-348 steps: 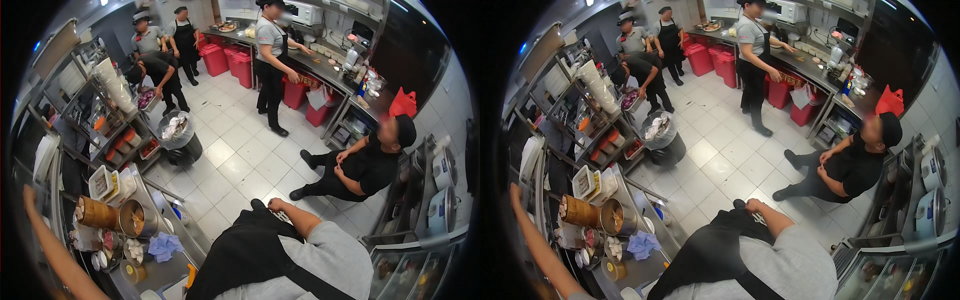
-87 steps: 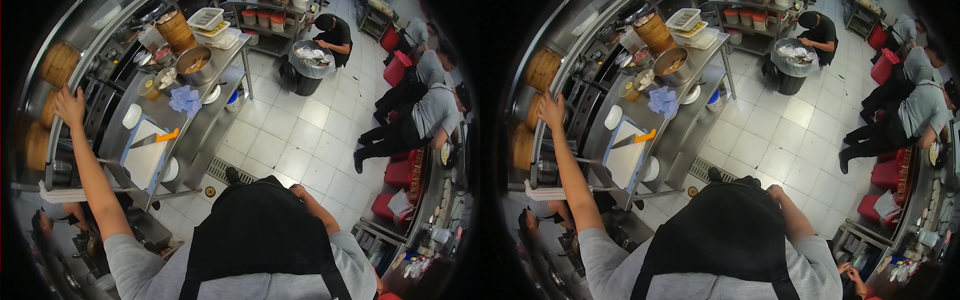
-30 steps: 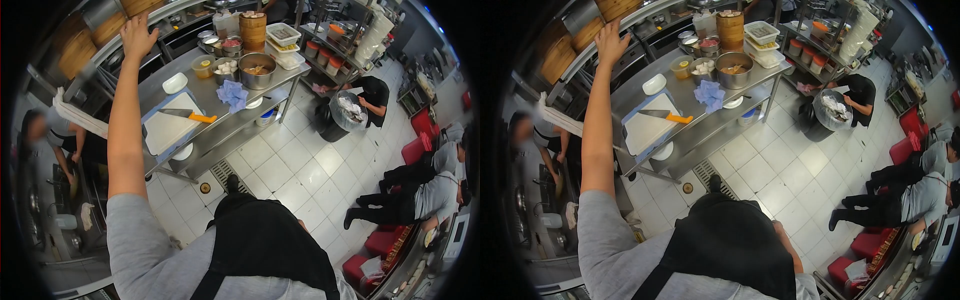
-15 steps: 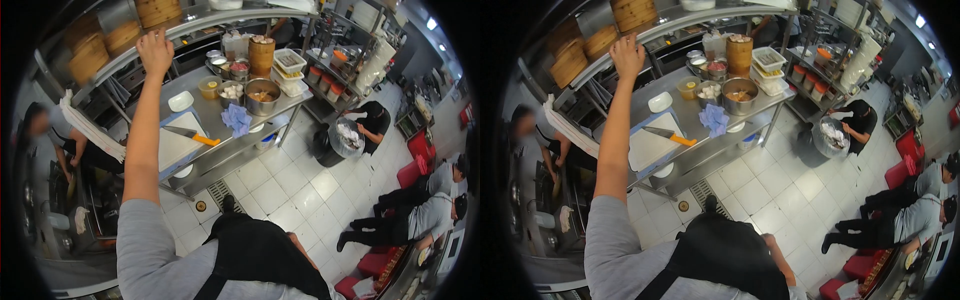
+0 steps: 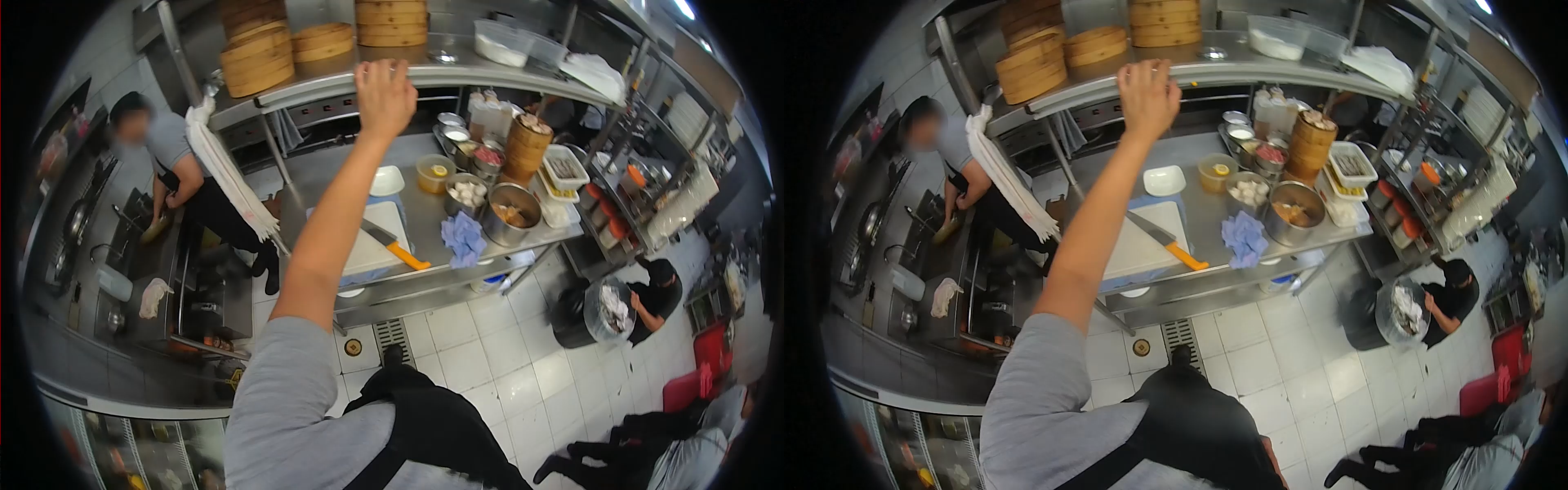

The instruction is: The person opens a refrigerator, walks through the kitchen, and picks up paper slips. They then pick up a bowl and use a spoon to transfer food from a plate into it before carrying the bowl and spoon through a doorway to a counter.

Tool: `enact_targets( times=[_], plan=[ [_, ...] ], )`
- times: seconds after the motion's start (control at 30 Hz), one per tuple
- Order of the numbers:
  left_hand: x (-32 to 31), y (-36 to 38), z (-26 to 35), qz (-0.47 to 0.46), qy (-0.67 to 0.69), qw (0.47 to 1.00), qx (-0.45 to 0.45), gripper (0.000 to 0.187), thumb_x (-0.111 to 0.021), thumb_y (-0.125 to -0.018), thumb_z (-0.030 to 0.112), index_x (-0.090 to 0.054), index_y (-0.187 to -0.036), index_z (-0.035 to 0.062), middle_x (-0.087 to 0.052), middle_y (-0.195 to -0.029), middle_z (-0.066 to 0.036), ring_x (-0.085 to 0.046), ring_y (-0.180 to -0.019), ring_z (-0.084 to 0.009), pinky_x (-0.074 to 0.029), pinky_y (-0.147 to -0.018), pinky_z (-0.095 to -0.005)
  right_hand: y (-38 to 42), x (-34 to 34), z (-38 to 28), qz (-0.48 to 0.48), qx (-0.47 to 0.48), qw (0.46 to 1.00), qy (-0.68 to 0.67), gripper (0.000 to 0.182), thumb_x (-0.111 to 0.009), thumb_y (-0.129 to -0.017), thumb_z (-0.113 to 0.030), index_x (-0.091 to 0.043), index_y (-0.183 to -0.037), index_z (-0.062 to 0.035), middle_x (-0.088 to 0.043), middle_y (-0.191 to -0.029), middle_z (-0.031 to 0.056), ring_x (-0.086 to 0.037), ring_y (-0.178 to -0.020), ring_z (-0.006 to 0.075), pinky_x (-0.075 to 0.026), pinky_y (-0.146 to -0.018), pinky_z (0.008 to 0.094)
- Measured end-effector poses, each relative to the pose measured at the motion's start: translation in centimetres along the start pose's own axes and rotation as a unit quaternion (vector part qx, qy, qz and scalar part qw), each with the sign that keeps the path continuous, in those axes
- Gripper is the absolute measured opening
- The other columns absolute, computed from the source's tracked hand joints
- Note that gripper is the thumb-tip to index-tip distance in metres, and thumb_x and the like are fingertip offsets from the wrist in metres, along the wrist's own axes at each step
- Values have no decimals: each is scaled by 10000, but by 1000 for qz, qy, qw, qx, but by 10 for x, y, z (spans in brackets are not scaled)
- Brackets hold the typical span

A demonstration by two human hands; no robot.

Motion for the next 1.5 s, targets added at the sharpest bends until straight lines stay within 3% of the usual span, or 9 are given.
enact_targets(
  times=[0.37, 0.53, 0.7, 0.97, 1.03, 1.1, 1.2, 1.27, 1.5],
  plan=[
    [17, 0, -8, -4, 65, 997, 31, 434, -639, -675, 181, -578, -1059, -9, -545, -1031, -178, -495, -1027, -320, -293, -1011, -481, -118, 15, -58, -95, 30, 986, 131, 305, -533, -837, -317, -673, -929, -62, -677, -913, 121, -640, -777, 260, -516, -738, 400],
    [3, 6, -12, -7, 92, 995, -37, 404, -596, -709, 192, -575, -1049, -25, -566, -995, -188, -519, -975, -325, -365, -935, -459, -243, 2, 52, -186, -58, 979, -60, 294, -538, -840, -306, -674, -926, -59, -678, -908, 116, -640, -764, 249, -517, -729, 400],
    [-4, 3, -6, -4, 54, 995, -83, 414, -635, -705, 202, -585, -1108, 120, -589, -1033, -64, -538, -970, -244, -375, -885, -446, -195, 65, -226, 59, 170, 947, 264, 333, -497, -848, -299, -688, -916, -35, -688, -826, 138, -660, -715, 239, -520, -687, 375],
    [23, 8, 30, -13, 103, 994, -30, 332, -588, -847, 121, -578, -1175, 73, -564, -1156, -127, -518, -1076, -267, -356, -938, -413, -142, 41, -238, 12, 58, 977, -206, 322, -583, -836, -224, -609, -1061, 4, -665, -893, 132, -651, -713, 201, -546, -600, 323],
    [51, 30, 65, 8, 332, 942, 57, 295, -564, -845, 29, -571, -1135, -25, -542, -1164, -189, -511, -1086, -303, -368, -944, -412, -163, 42, -172, 34, 115, 980, -160, 318, -590, -838, -228, -613, -1055, 3, -669, -874, 127, -658, -725, 189, -543, -582, 310],
    [41, 94, 141, -244, 481, 842, -13, 359, -519, -893, 225, -560, -1133, -40, -564, -1122, -207, -540, -1050, -280, -418, -899, -427, -135, 71, -123, 94, -40, 969, -224, 305, -607, -824, -242, -643, -1030, -21, -680, -840, 124, -671, -736, 186, -543, -609, 335],
    [25, 295, 289, -649, 674, 213, 281, 412, -386, -981, 284, -428, -1245, -30, -566, -1153, -204, -571, -1032, -279, -480, -836, -401, -105, 120, -96, 143, -82, 970, -178, 338, -611, -810, -252, -640, -1047, -11, -682, -923, 157, -660, -844, 234, -519, -760, 331],
    [11, 414, 325, -648, 553, -4, 524, 423, -431, -970, 318, -440, -1224, -20, -559, -1165, -212, -567, -1052, -303, -475, -857, -441, -117, 128, -73, 164, -68, 963, -203, 317, -616, -815, -241, -639, -1024, -4, -681, -912, 159, -658, -849, 232, -518, -756, 328],
    [-202, 693, 292, -505, 438, 171, 724, 351, -518, -920, 362, -509, -1130, 80, -595, -1079, -180, -606, -959, -317, -523, -769, -447, -194, 159, -61, 218, 26, 868, -444, 296, -579, -854, -206, -587, -1052, 14, -661, -869, 120, -640, -706, 159, -515, -631, 291]
  ],
)
Point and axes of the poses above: each hand's wrist, its own y-axis away from the middle knuckle, its own x-axis out of the back of the hand, z = x × y, the point moved 10 cm from there along -y, towards the middle knuckle
